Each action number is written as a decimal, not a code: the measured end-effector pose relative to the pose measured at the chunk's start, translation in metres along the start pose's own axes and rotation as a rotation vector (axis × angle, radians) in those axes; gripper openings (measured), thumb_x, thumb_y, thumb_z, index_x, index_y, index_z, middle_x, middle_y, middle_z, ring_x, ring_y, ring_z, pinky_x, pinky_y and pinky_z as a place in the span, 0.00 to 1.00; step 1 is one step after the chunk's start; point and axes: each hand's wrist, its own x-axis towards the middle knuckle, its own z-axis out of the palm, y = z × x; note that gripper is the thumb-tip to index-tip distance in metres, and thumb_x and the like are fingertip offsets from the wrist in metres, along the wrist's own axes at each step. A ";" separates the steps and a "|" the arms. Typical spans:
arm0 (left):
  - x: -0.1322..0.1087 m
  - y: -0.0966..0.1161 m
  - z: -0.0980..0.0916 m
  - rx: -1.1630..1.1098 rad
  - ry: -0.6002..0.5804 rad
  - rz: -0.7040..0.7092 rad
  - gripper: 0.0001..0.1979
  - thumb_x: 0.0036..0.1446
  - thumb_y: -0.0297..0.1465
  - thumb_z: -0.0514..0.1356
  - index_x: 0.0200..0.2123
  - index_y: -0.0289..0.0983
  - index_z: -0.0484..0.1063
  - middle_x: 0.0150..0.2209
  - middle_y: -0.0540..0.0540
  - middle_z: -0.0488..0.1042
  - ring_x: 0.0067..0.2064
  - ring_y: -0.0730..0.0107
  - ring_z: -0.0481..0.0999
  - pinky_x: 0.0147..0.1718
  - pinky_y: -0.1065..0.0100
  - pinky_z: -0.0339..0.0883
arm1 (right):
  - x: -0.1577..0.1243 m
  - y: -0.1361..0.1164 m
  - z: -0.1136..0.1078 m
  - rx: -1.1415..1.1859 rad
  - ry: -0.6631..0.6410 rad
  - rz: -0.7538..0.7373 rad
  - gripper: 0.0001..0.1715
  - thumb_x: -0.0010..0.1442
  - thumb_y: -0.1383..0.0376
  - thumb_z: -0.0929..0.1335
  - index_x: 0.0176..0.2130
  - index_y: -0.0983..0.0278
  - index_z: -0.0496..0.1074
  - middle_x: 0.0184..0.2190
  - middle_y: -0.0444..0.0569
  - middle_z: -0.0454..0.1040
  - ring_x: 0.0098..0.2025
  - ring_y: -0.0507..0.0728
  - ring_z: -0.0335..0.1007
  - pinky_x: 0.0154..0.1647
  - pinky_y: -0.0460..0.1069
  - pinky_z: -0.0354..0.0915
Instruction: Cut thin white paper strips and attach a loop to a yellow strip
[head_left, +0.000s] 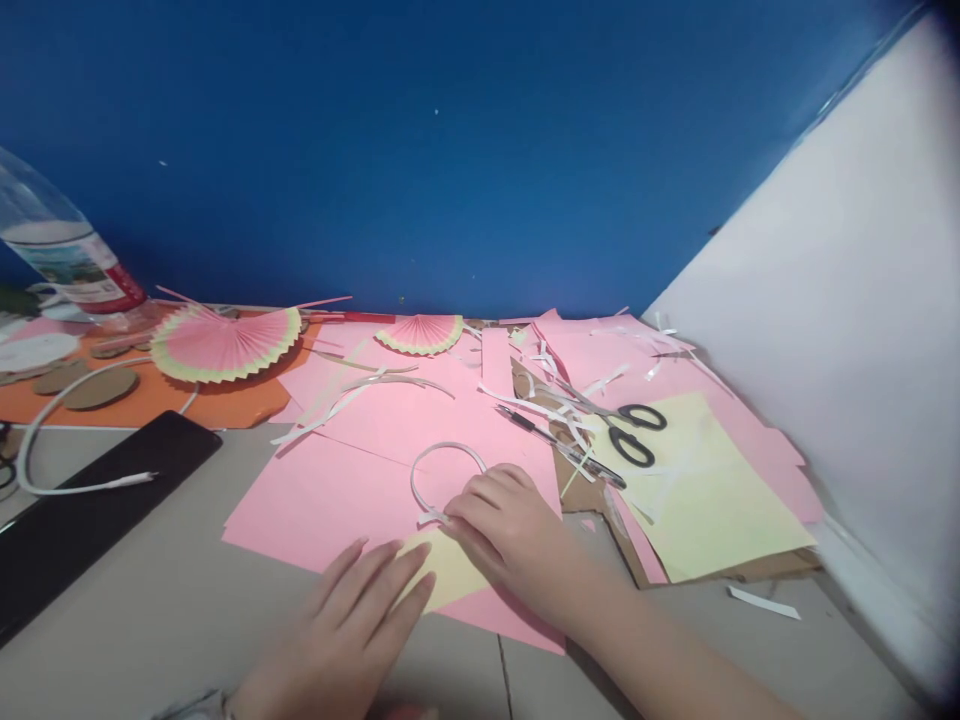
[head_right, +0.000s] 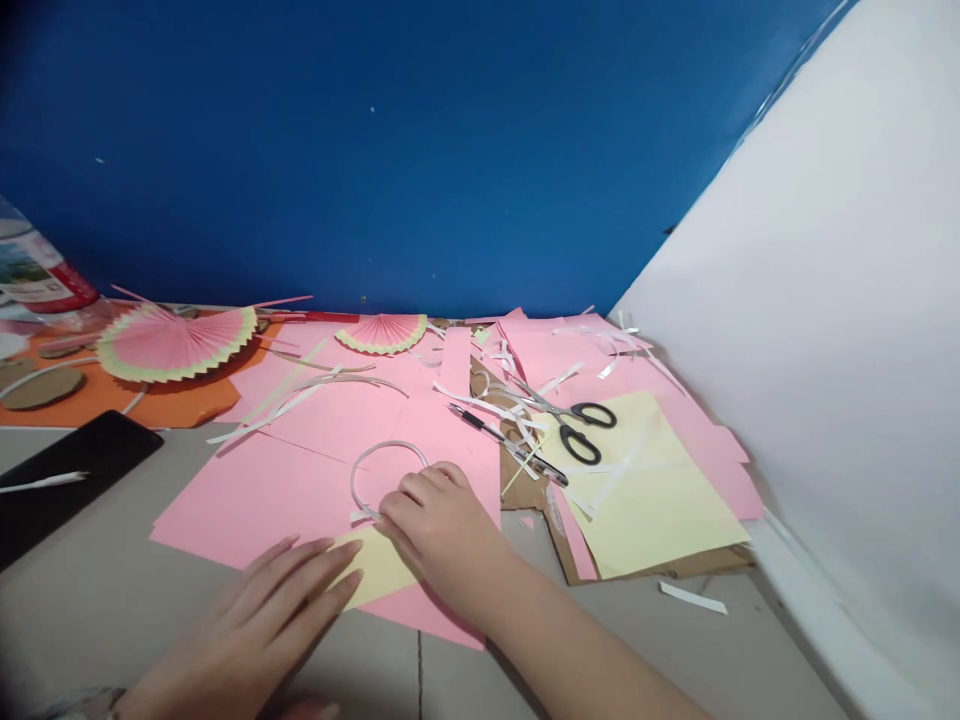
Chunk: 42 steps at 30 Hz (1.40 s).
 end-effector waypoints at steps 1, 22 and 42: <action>0.001 -0.003 -0.002 -0.061 0.032 -0.059 0.21 0.53 0.38 0.57 0.50 0.38 0.64 0.52 0.44 0.69 0.52 0.57 0.63 0.51 0.60 0.54 | 0.000 -0.002 0.000 -0.010 0.015 -0.012 0.09 0.63 0.66 0.61 0.33 0.64 0.68 0.30 0.46 0.69 0.35 0.53 0.62 0.43 0.51 0.54; 0.007 -0.028 -0.004 -0.460 -0.042 -0.258 0.06 0.58 0.27 0.51 0.37 0.41 0.67 0.35 0.49 0.70 0.37 0.67 0.67 0.34 0.68 0.59 | -0.003 -0.017 0.010 -0.118 0.047 -0.232 0.05 0.61 0.68 0.63 0.32 0.65 0.67 0.26 0.44 0.68 0.32 0.52 0.59 0.40 0.51 0.52; 0.010 -0.023 -0.012 -0.553 0.000 -0.303 0.07 0.55 0.24 0.50 0.30 0.39 0.66 0.31 0.47 0.67 0.35 0.66 0.65 0.32 0.68 0.61 | -0.006 -0.020 -0.003 -0.302 0.196 -0.078 0.14 0.62 0.62 0.62 0.26 0.64 0.64 0.24 0.44 0.65 0.30 0.53 0.54 0.33 0.52 0.46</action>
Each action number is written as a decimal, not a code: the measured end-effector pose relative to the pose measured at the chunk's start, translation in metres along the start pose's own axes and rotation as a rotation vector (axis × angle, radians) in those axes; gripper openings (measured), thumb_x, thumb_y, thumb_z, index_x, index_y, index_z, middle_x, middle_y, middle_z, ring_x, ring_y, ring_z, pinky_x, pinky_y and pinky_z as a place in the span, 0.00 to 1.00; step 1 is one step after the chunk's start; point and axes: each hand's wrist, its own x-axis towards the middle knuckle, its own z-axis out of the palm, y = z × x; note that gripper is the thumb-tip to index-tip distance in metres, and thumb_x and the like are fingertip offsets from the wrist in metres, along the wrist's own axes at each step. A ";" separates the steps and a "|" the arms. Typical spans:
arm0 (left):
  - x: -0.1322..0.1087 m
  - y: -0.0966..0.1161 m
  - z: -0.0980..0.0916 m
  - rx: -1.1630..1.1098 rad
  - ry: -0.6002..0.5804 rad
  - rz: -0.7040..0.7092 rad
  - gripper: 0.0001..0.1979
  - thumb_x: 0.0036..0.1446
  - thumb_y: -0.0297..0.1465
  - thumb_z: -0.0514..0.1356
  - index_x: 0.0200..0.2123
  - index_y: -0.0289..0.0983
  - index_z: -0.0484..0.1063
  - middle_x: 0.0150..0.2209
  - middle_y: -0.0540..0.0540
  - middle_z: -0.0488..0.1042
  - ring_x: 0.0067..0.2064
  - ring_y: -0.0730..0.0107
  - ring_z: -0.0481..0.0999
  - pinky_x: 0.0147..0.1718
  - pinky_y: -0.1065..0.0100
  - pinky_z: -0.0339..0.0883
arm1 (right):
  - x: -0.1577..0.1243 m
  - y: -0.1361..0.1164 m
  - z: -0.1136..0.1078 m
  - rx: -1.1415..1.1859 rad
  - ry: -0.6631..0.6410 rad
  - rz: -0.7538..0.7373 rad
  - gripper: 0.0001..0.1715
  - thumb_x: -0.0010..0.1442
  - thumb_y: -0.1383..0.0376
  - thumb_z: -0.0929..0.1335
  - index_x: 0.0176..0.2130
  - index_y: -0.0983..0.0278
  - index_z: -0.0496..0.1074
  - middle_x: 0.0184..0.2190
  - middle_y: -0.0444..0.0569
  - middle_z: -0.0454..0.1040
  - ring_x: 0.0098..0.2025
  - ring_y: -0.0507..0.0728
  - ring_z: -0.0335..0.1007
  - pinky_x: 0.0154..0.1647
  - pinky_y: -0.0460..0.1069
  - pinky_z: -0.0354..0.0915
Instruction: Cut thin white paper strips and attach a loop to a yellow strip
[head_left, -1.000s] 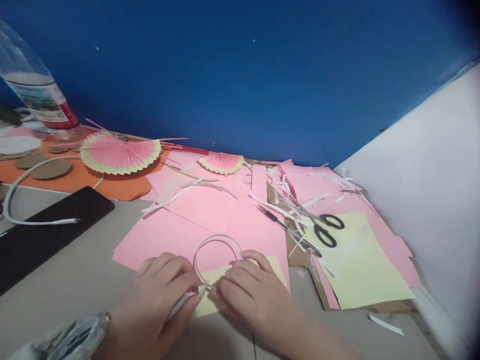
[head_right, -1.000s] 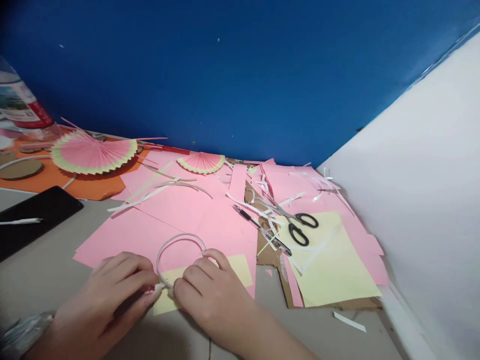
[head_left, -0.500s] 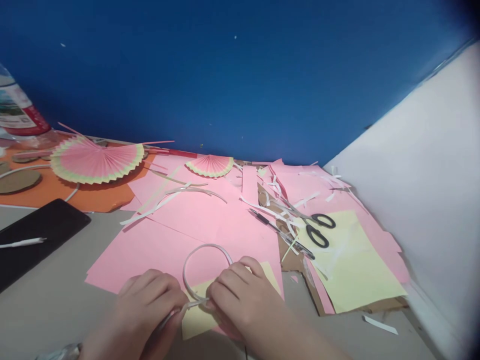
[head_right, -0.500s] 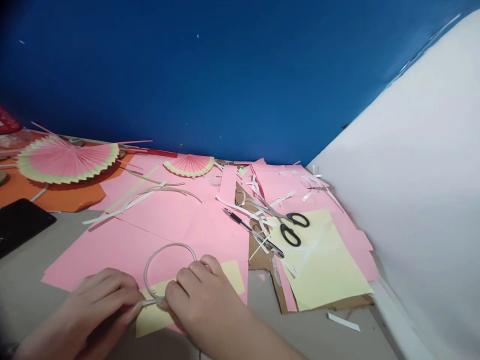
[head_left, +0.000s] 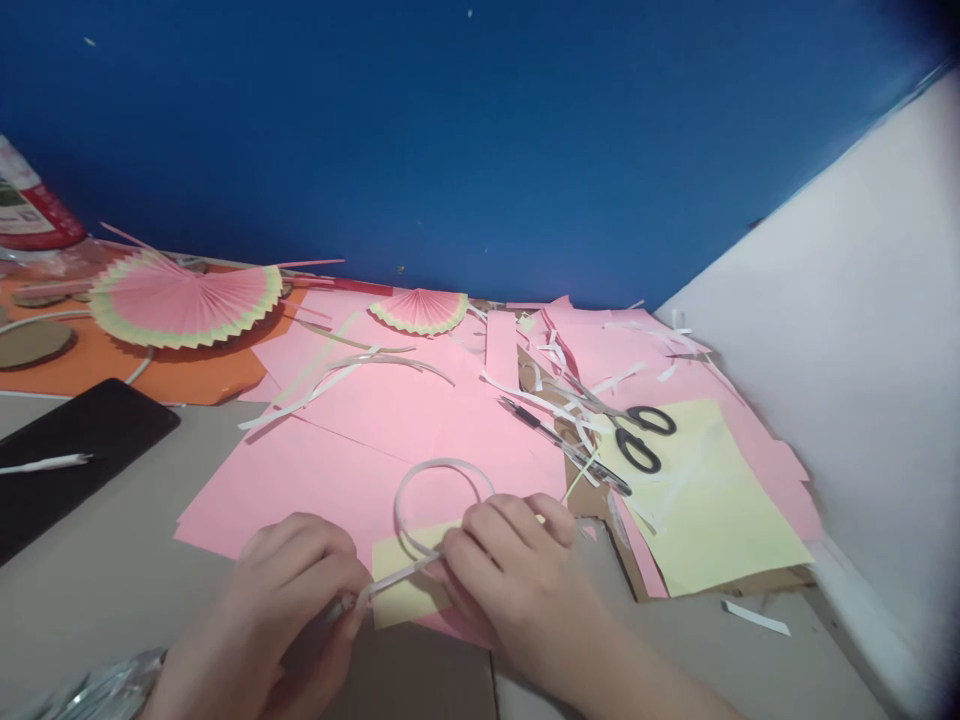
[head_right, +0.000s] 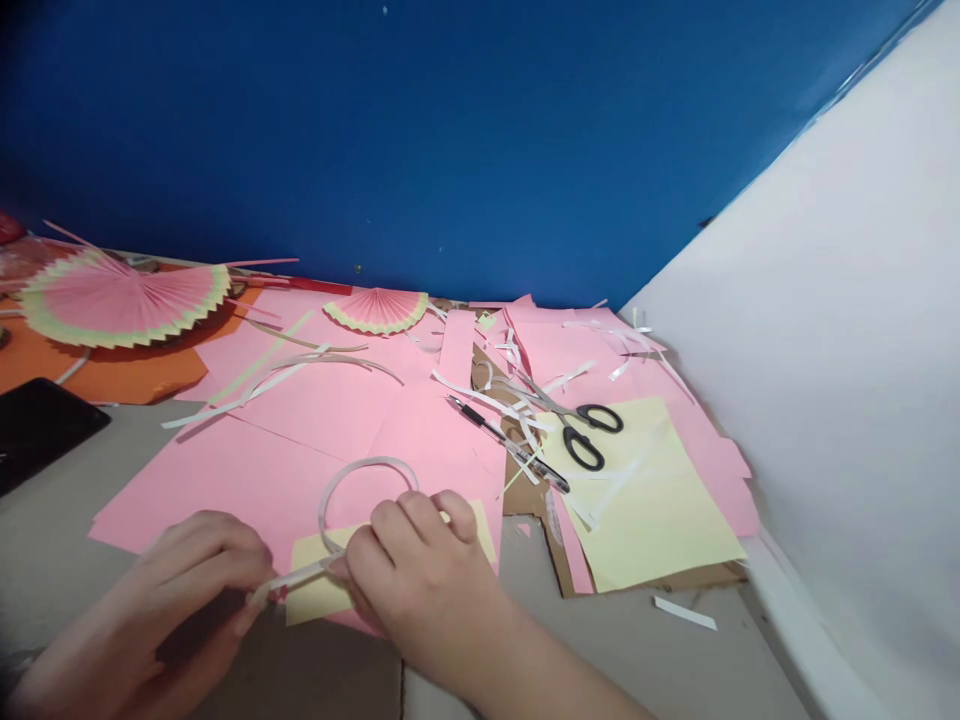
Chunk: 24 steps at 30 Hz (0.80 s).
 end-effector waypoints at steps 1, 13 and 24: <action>0.000 0.000 0.000 -0.005 0.004 -0.001 0.07 0.55 0.24 0.50 0.30 0.39 0.66 0.31 0.47 0.67 0.35 0.66 0.65 0.31 0.68 0.61 | 0.000 0.002 -0.001 -0.010 0.010 0.011 0.15 0.62 0.61 0.63 0.25 0.64 0.64 0.23 0.44 0.65 0.30 0.54 0.54 0.32 0.52 0.45; 0.002 -0.001 0.000 -0.042 0.029 -0.095 0.05 0.57 0.26 0.51 0.31 0.39 0.65 0.31 0.48 0.66 0.35 0.67 0.65 0.32 0.68 0.61 | 0.000 0.009 0.000 -0.046 -0.055 0.065 0.14 0.60 0.64 0.62 0.23 0.64 0.64 0.22 0.45 0.63 0.28 0.54 0.53 0.33 0.53 0.47; 0.003 -0.007 -0.003 0.010 0.006 -0.041 0.05 0.55 0.24 0.52 0.32 0.39 0.65 0.31 0.48 0.67 0.35 0.68 0.66 0.31 0.70 0.62 | -0.002 0.010 0.001 -0.106 -0.042 0.143 0.09 0.56 0.68 0.63 0.24 0.64 0.64 0.19 0.44 0.64 0.25 0.53 0.56 0.32 0.52 0.48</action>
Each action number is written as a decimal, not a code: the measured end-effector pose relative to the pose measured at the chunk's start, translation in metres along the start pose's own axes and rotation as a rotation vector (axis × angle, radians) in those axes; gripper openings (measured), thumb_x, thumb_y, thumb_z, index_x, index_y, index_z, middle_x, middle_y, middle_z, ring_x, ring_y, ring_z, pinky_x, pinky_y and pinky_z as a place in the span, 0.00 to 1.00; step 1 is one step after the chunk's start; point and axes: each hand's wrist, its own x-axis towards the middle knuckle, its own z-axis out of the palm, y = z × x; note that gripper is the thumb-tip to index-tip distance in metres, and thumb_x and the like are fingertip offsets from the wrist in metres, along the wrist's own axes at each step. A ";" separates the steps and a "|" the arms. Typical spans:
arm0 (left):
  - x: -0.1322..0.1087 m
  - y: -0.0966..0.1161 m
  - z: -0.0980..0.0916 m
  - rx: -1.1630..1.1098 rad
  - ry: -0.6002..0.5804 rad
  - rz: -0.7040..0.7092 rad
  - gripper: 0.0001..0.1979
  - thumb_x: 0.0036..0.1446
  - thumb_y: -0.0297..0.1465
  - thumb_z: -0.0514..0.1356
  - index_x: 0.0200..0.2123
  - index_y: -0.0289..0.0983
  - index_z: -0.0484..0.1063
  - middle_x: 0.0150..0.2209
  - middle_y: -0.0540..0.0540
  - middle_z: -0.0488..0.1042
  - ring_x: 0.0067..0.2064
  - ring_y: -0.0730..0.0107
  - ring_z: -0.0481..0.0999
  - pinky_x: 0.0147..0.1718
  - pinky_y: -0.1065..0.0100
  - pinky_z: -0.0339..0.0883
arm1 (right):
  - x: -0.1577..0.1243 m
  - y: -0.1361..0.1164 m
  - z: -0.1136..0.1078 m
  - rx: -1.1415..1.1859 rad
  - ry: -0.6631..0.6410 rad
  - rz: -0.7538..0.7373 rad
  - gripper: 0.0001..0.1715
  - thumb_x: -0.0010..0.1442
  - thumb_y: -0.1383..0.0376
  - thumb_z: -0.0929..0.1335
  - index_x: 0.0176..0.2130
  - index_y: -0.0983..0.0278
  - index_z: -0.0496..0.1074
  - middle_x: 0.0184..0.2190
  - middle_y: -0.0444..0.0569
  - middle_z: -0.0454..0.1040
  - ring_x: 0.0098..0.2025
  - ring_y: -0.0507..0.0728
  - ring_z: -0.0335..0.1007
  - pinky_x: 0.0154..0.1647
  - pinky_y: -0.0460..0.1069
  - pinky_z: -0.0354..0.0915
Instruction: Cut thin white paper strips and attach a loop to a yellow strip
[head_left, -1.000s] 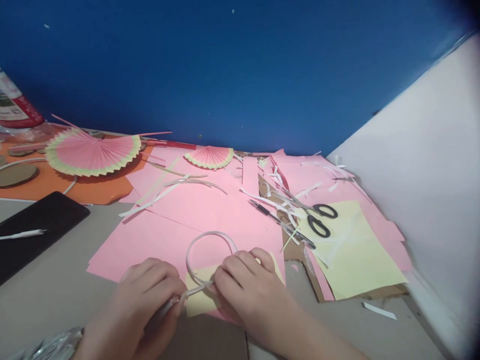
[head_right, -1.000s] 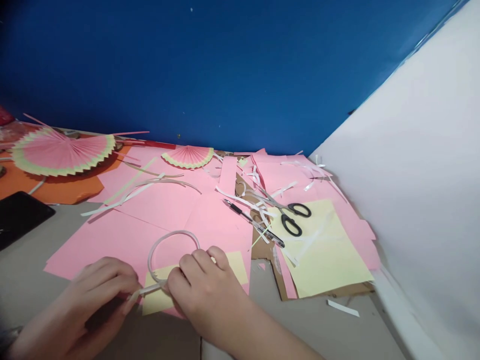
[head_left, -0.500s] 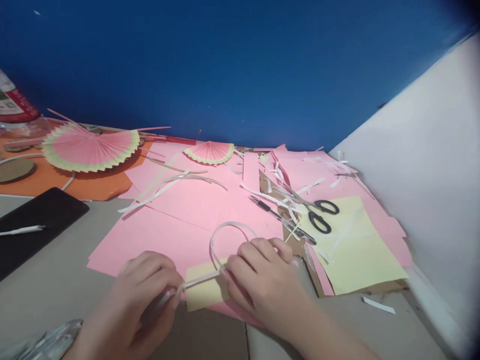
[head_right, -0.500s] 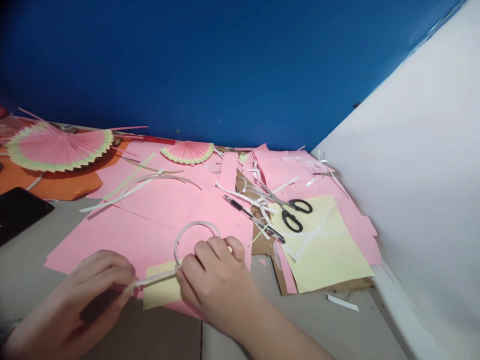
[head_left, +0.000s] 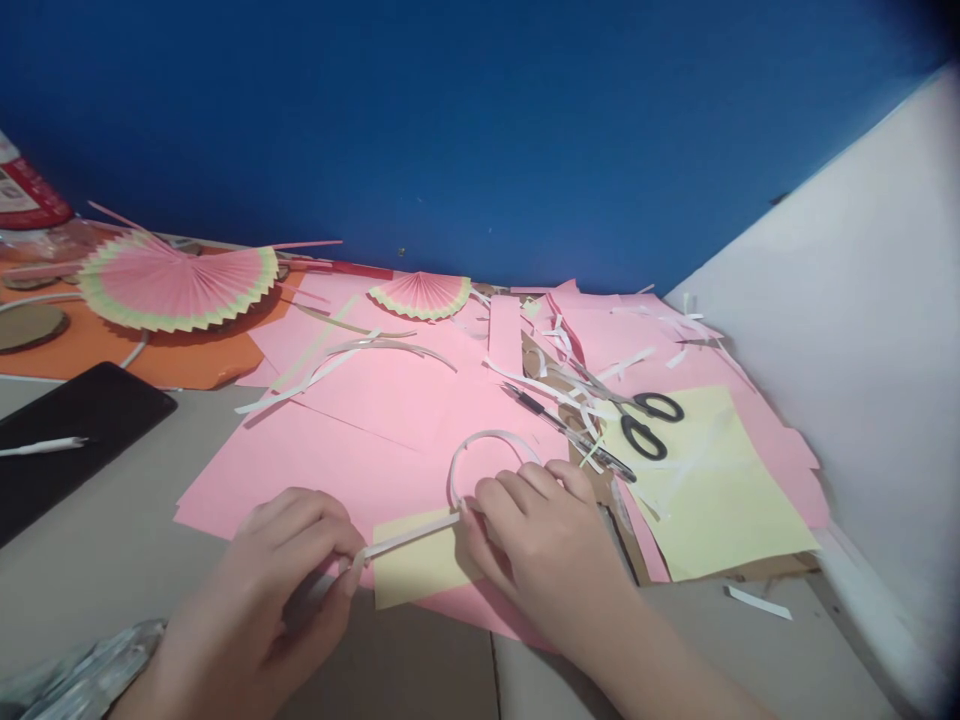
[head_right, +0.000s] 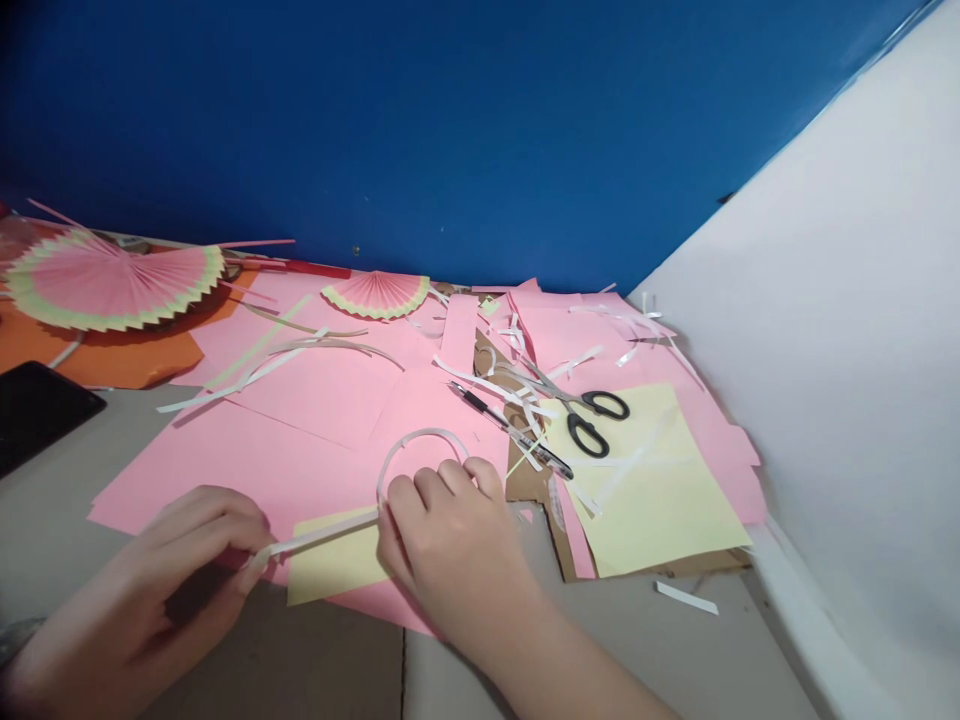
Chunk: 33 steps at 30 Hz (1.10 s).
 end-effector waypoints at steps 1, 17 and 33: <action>0.000 0.002 0.001 -0.019 0.002 -0.011 0.05 0.55 0.25 0.52 0.31 0.39 0.65 0.31 0.48 0.67 0.35 0.68 0.65 0.31 0.70 0.62 | 0.000 0.000 0.001 0.000 -0.013 0.017 0.09 0.56 0.68 0.63 0.24 0.64 0.64 0.19 0.43 0.64 0.25 0.53 0.56 0.32 0.52 0.48; 0.002 0.012 0.000 -0.039 -0.167 -0.031 0.07 0.58 0.27 0.51 0.32 0.40 0.68 0.33 0.49 0.69 0.38 0.67 0.67 0.35 0.67 0.63 | -0.001 -0.020 0.012 0.570 -0.254 -0.199 0.07 0.63 0.67 0.61 0.32 0.62 0.67 0.27 0.42 0.70 0.35 0.52 0.62 0.45 0.50 0.51; -0.018 0.008 0.022 0.397 0.003 0.153 0.29 0.51 0.38 0.58 0.57 0.44 0.58 0.63 0.46 0.55 0.62 0.50 0.52 0.58 0.48 0.42 | 0.001 0.002 0.012 0.244 -0.127 0.088 0.09 0.62 0.71 0.59 0.32 0.65 0.65 0.27 0.47 0.68 0.32 0.55 0.59 0.41 0.54 0.50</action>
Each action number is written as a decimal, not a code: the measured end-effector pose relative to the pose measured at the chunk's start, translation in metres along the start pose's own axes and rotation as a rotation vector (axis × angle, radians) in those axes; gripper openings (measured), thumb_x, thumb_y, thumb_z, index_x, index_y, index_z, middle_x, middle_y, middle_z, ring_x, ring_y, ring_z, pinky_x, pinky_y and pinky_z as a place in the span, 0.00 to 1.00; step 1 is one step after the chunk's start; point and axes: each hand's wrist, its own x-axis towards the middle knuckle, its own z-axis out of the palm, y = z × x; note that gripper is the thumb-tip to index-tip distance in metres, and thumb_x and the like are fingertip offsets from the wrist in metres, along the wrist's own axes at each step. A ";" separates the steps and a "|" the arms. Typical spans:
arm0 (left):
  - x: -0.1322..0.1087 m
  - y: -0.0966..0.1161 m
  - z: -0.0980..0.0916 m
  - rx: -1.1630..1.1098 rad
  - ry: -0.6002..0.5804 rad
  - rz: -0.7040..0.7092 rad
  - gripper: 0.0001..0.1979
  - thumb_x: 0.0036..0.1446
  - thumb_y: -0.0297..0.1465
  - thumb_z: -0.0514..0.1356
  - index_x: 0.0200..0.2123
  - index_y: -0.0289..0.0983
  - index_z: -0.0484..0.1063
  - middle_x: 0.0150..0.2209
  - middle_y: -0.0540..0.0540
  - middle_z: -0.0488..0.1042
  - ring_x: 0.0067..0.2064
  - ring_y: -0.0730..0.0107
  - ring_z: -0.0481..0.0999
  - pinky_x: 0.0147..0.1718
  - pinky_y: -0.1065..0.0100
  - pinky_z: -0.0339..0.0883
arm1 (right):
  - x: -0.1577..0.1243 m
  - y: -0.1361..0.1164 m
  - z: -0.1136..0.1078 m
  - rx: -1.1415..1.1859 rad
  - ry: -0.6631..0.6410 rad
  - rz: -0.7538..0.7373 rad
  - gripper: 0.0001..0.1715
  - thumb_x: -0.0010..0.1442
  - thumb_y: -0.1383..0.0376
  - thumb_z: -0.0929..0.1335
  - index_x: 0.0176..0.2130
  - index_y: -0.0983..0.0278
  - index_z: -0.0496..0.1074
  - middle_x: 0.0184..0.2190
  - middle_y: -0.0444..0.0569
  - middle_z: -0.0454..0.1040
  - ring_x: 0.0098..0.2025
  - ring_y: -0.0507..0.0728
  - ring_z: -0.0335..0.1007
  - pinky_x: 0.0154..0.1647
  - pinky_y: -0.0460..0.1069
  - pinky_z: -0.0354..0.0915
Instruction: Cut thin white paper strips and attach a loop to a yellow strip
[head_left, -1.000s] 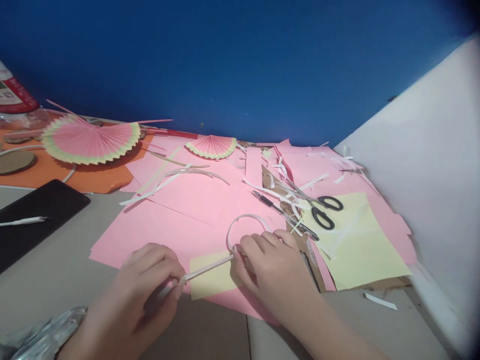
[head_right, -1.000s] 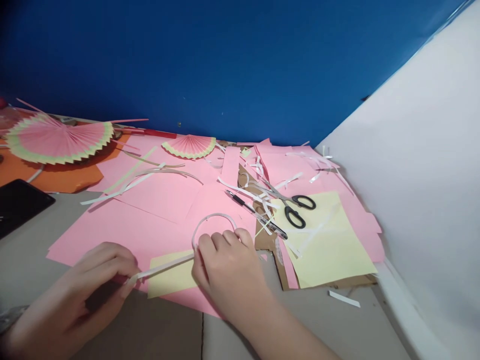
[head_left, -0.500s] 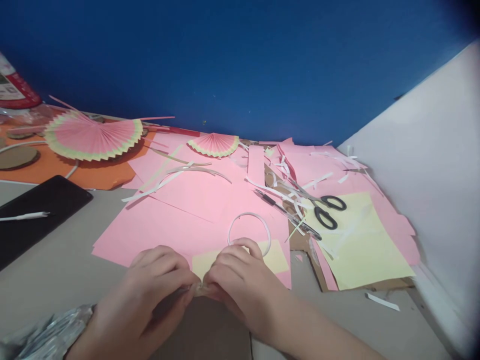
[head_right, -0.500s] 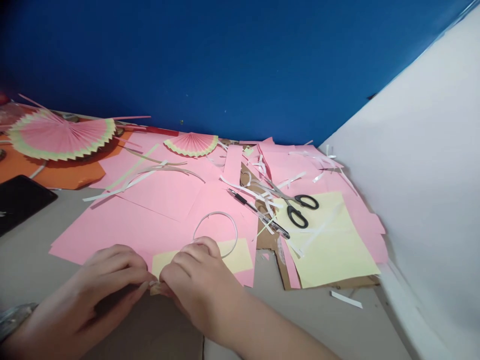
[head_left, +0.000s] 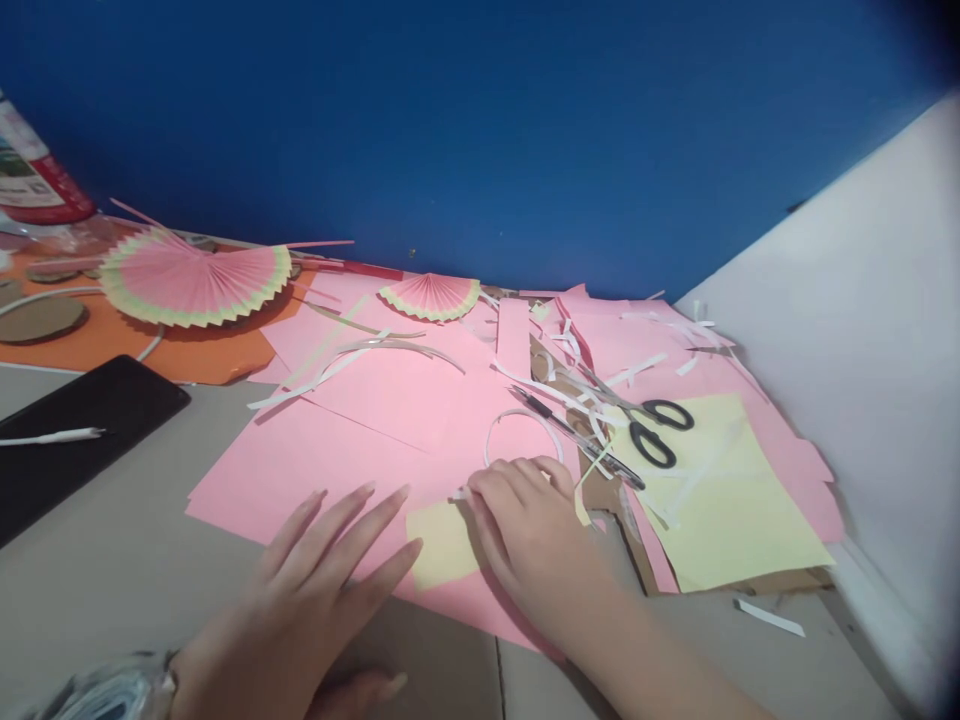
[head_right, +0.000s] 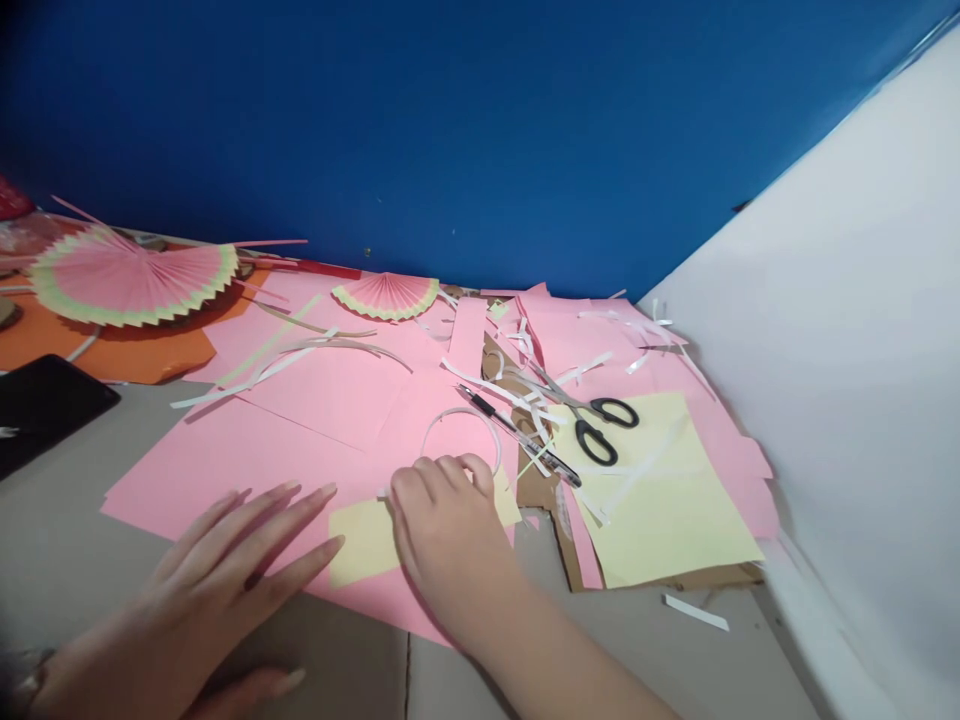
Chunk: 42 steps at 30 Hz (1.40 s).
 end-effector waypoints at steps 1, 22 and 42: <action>-0.001 -0.001 0.004 0.034 0.014 0.029 0.30 0.51 0.40 0.57 0.58 0.44 0.57 0.63 0.47 0.54 0.62 0.50 0.50 0.59 0.48 0.38 | 0.000 0.002 -0.001 -0.042 0.028 0.028 0.09 0.62 0.70 0.59 0.32 0.65 0.65 0.27 0.47 0.68 0.32 0.55 0.59 0.41 0.54 0.49; -0.006 0.008 0.015 0.028 0.137 0.040 0.30 0.50 0.52 0.55 0.54 0.46 0.64 0.59 0.42 0.60 0.63 0.55 0.49 0.61 0.54 0.36 | 0.000 -0.024 0.005 0.246 -0.277 0.029 0.09 0.62 0.71 0.58 0.31 0.63 0.62 0.29 0.43 0.65 0.34 0.54 0.57 0.40 0.52 0.47; -0.005 0.010 -0.003 -0.002 -0.069 0.021 0.33 0.53 0.53 0.51 0.57 0.42 0.60 0.63 0.42 0.55 0.62 0.52 0.53 0.59 0.54 0.37 | 0.004 -0.023 0.001 0.227 -0.342 -0.017 0.08 0.63 0.67 0.59 0.31 0.63 0.63 0.30 0.43 0.66 0.36 0.54 0.58 0.41 0.52 0.47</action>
